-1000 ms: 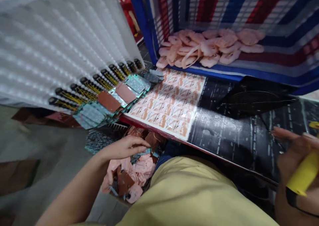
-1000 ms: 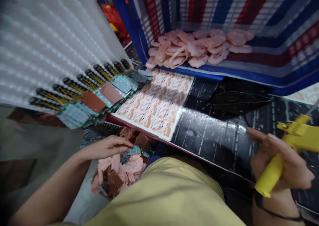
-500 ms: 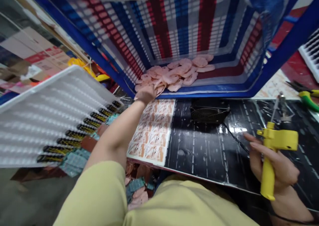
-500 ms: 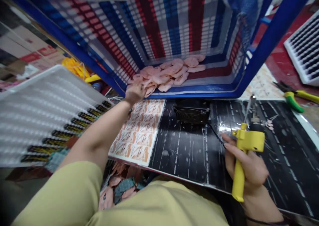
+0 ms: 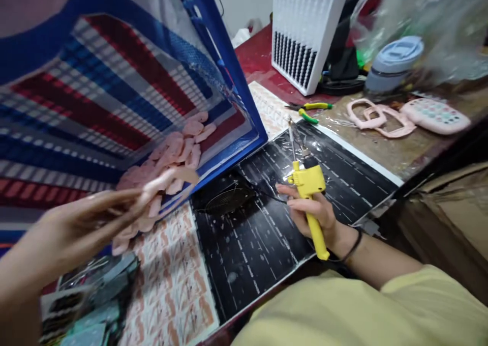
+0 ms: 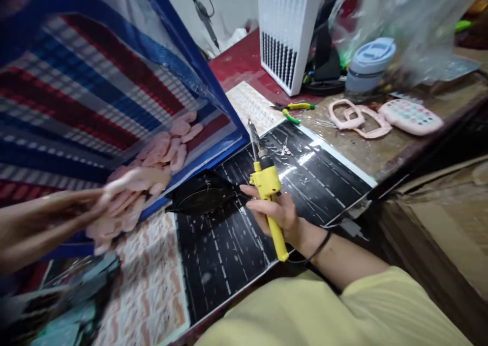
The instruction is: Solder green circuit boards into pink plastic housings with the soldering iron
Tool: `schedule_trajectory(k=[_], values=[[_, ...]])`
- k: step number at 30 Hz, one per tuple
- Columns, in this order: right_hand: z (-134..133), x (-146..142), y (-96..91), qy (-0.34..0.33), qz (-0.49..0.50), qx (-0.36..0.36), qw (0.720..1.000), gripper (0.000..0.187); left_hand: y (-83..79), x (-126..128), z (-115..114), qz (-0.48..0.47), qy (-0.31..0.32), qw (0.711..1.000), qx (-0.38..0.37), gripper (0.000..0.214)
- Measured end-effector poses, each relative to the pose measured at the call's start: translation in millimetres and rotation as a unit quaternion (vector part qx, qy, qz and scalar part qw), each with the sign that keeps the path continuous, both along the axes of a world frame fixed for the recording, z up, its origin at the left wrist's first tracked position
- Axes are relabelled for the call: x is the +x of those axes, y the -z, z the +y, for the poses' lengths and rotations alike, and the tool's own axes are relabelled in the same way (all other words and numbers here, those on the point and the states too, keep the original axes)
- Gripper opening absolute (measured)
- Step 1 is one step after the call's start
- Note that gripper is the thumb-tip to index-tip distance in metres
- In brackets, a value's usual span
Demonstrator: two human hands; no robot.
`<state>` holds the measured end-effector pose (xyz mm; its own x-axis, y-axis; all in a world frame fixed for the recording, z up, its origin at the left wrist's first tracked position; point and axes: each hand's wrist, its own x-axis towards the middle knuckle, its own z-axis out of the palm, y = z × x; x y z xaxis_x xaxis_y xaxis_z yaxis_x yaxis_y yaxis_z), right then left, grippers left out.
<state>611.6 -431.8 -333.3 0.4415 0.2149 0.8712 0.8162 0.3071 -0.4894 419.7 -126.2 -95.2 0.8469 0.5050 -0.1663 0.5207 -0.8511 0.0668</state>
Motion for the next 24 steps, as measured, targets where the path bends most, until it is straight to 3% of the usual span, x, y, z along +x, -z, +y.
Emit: schedule_trajectory(k=[2,6,8,10,13,15,17,19,21,24], values=[[-4,-2,0.8,0.011,0.008,0.033,0.999,0.038,10.9,50,-39,-0.053,0.113,0.992,-0.019,0.030],[-9,0,9.6,0.061,0.017,0.070,0.996,0.039,51.1,165,-110,0.027,0.303,0.953,-0.002,0.041],[-12,2,15.5,0.072,0.027,0.076,0.994,0.039,75.6,212,-143,0.037,0.342,0.939,0.012,0.039],[-16,3,20.0,0.067,0.036,0.076,0.994,0.042,98.0,247,-168,-0.029,0.313,0.948,0.047,0.042],[-19,6,22.2,0.042,0.038,0.084,0.995,0.047,116.3,271,-180,-0.027,0.346,0.936,0.065,0.059],[-21,9,22.3,0.029,0.036,0.083,0.996,0.047,112.9,267,-169,0.023,0.372,0.926,0.064,0.048],[-21,10,23.3,0.023,0.037,0.069,0.997,0.048,97.5,250,-144,0.079,0.353,0.929,0.082,0.032],[-21,9,25.8,0.022,0.042,0.059,0.997,0.047,74.5,227,-107,0.119,0.252,0.952,0.129,0.033],[-22,7,28.2,0.026,0.045,0.054,0.997,0.047,50.8,209,-59,0.148,0.088,0.968,0.185,0.031],[-30,8,27.3,0.041,0.047,0.007,0.998,0.045,27.7,195,15,0.169,-0.021,0.960,0.223,0.028]])
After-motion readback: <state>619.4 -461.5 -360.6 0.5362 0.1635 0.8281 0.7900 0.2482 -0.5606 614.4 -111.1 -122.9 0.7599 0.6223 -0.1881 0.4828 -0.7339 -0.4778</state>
